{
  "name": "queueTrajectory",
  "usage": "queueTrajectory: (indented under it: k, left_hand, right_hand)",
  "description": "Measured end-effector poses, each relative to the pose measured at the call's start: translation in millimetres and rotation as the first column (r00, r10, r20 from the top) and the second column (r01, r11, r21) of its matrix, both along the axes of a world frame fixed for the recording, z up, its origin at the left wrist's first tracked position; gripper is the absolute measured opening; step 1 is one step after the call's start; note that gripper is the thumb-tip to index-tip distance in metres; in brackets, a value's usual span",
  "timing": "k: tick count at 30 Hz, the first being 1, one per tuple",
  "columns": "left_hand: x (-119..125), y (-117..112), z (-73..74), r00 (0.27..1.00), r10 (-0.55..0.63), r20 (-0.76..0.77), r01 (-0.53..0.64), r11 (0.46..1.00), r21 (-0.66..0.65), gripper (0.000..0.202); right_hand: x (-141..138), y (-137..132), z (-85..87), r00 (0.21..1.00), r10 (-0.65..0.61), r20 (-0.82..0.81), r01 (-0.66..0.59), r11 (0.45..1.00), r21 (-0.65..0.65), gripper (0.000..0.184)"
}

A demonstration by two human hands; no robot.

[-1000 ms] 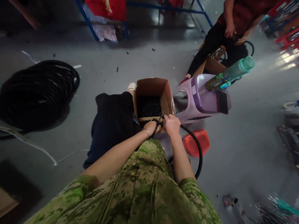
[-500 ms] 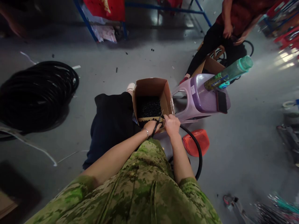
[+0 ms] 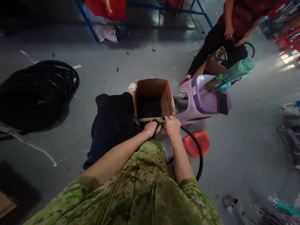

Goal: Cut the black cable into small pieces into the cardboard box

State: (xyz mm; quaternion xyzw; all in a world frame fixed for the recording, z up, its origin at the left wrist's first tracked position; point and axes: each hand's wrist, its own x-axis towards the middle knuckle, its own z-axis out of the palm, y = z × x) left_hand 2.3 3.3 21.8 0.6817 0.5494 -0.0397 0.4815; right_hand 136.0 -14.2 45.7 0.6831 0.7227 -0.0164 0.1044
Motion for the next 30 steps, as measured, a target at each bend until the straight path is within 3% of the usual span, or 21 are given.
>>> queueTrajectory:
  k: [14,21,30]
  left_hand:
    - [1.2,1.1,-12.7,1.000,0.018,-0.003,-0.018,1.000,0.021,0.047]
    - [-0.2,-0.9,-8.7,0.993,0.091,0.073,-0.082,0.990,-0.117,0.055]
    - [-1.2,0.8,-7.6,0.992,0.069,0.108,-0.071,0.997,0.012,0.049]
  right_hand:
    - [-5.3,-0.7,2.3,1.000,-0.014,-0.017,0.014,0.999,-0.038,0.030]
    - [-5.1,-0.7,2.1,1.000,-0.024,-0.004,0.024,0.999,-0.039,0.032]
    - [-5.4,-0.7,0.6,0.998,-0.034,-0.057,0.034,0.999,-0.002,0.034]
